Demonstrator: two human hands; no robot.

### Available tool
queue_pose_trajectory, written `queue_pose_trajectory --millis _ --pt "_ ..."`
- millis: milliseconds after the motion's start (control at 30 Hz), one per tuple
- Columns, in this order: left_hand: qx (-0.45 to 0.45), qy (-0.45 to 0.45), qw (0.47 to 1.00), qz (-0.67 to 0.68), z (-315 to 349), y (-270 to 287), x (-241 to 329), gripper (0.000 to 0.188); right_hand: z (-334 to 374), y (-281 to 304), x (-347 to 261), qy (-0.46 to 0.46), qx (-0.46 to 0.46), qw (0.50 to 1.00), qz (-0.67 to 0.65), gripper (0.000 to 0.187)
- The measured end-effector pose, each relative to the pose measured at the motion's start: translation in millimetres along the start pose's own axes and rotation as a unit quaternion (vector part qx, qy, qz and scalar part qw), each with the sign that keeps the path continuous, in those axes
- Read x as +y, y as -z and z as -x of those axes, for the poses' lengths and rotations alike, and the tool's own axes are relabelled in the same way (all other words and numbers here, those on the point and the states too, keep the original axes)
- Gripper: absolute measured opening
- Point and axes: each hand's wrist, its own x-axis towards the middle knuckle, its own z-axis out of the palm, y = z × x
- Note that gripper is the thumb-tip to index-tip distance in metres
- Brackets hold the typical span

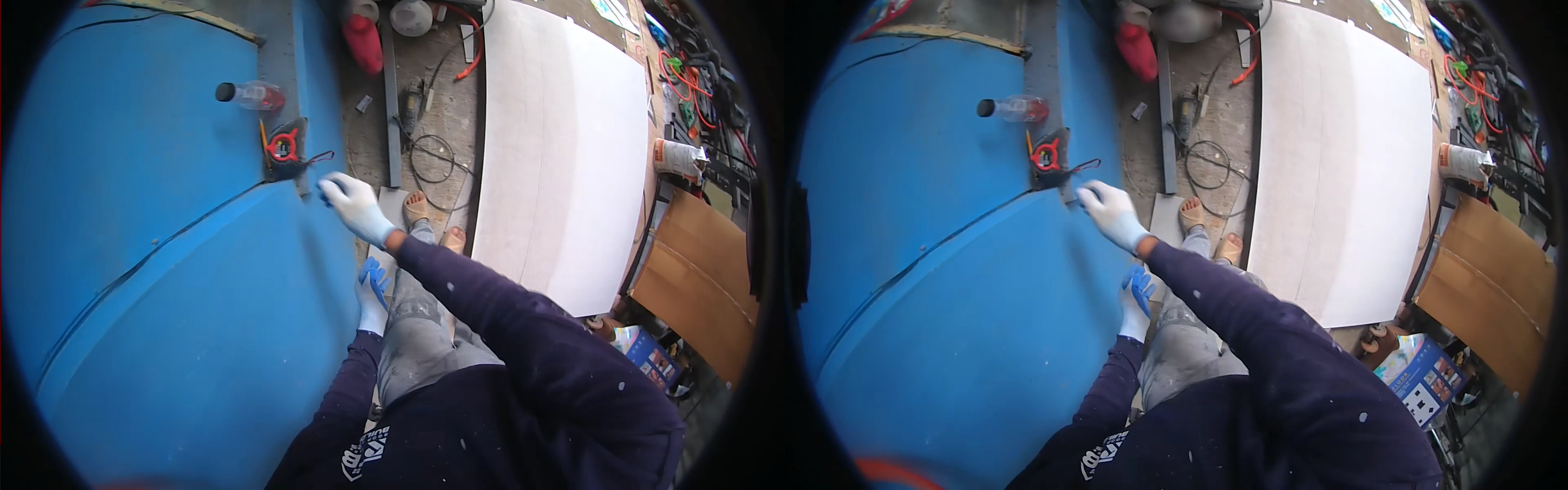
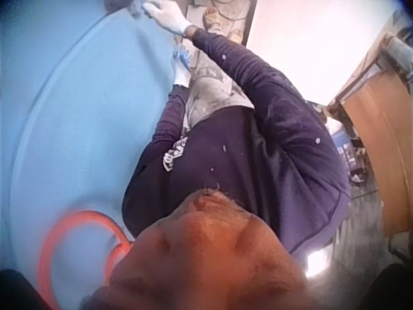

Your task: The person uses a straight edge and a pencil to mark a line on a large board while kneeling on the ground. They then retrieve a red level to mark another line before picking up an angle grinder and connecting it to a power strip.

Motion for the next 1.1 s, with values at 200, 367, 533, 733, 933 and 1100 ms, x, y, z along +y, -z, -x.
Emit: queue_pose_trajectory --millis 200,367,533,733,933,1100 --pt "-0.026 -0.002 0.997 -0.079 -57 -94 -21 0.034 101 152 168 -0.184 0.165 0.968 0.038 0.030" --pt "-0.097 -0.025 0.988 -0.118 -166 -153 -55 0.031 132 236 228 -0.320 0.254 0.910 -0.071 0.026" --pt "-0.085 -0.028 0.970 -0.227 -325 -213 -91 0.014 135 277 295 -0.280 0.286 0.899 -0.178 0.028" --pt "-0.030 -0.106 0.917 -0.383 -520 -253 -165 0.028 106 302 270 -0.287 0.237 0.916 -0.150 0.029" --pt "0.135 -0.443 0.786 -0.410 -647 -308 -160 0.043 90 330 229 -0.254 0.208 0.930 -0.162 0.030" --pt "0.320 -0.177 0.835 -0.412 -642 -339 -230 0.046 101 345 235 -0.267 0.239 0.924 -0.131 0.028"
